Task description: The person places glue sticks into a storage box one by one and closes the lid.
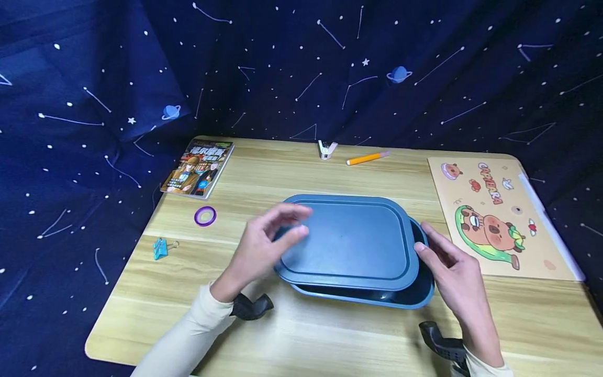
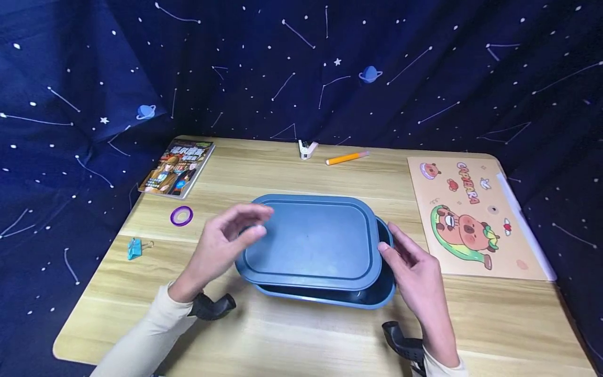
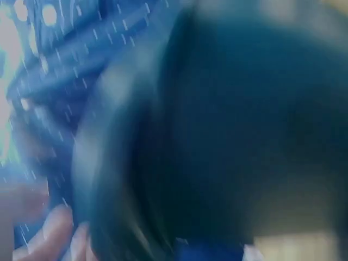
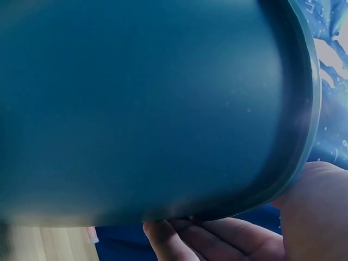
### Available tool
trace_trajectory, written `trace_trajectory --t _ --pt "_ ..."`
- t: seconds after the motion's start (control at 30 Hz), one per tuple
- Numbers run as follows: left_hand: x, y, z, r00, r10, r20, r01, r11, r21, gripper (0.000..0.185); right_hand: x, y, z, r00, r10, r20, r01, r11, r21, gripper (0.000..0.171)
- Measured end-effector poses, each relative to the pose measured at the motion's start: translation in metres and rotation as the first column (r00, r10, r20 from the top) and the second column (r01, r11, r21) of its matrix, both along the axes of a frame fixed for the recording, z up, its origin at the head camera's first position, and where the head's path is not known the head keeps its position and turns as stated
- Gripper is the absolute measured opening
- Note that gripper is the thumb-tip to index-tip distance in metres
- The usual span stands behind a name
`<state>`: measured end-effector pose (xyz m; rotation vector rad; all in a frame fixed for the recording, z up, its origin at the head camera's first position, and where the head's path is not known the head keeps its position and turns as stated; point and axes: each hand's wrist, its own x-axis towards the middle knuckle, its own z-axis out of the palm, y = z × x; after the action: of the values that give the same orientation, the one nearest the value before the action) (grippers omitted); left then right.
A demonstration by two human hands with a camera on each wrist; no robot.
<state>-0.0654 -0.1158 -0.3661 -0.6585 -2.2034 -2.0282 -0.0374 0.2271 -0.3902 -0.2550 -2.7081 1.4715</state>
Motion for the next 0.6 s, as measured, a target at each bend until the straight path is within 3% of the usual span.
trace_trajectory --t 0.07,0.1,0.17,0.23,0.3,0.5,0.6 --pt "-0.008 -0.013 -0.006 0.986 0.151 0.077 -0.148 0.988 -0.036 0.038 0.0 -0.001 0.0 1.0 0.002 -0.008 -0.002 1.0 0.0 0.054" --pt "-0.011 -0.019 -0.011 0.974 0.192 0.123 -0.186 0.981 -0.061 0.041 0.0 -0.001 0.0 1.0 0.003 -0.011 -0.003 1.0 -0.001 0.053" --pt "-0.014 -0.026 -0.02 0.95 0.22 0.221 -0.196 0.973 -0.125 0.046 0.0 -0.001 0.0 1.0 0.002 -0.016 -0.002 1.0 0.001 0.052" --pt "-0.013 -0.03 -0.028 0.937 0.189 0.293 -0.14 0.974 -0.179 0.051 0.0 -0.001 0.001 1.0 0.003 -0.017 -0.003 1.0 0.001 0.052" --pt "-0.01 -0.029 -0.033 0.937 0.138 0.321 -0.078 0.978 -0.193 0.053 0.0 -0.001 0.001 1.0 -0.002 -0.014 0.002 1.0 -0.009 0.052" --pt "-0.008 -0.019 -0.034 0.961 0.069 0.269 -0.016 0.981 -0.192 0.055 0.003 -0.001 0.0 0.999 -0.026 -0.022 0.025 0.999 -0.037 0.053" --pt "-0.009 -0.019 -0.034 0.96 0.066 0.271 -0.011 0.98 -0.2 0.055 0.004 -0.001 -0.001 0.999 -0.029 -0.03 0.027 0.998 -0.054 0.052"
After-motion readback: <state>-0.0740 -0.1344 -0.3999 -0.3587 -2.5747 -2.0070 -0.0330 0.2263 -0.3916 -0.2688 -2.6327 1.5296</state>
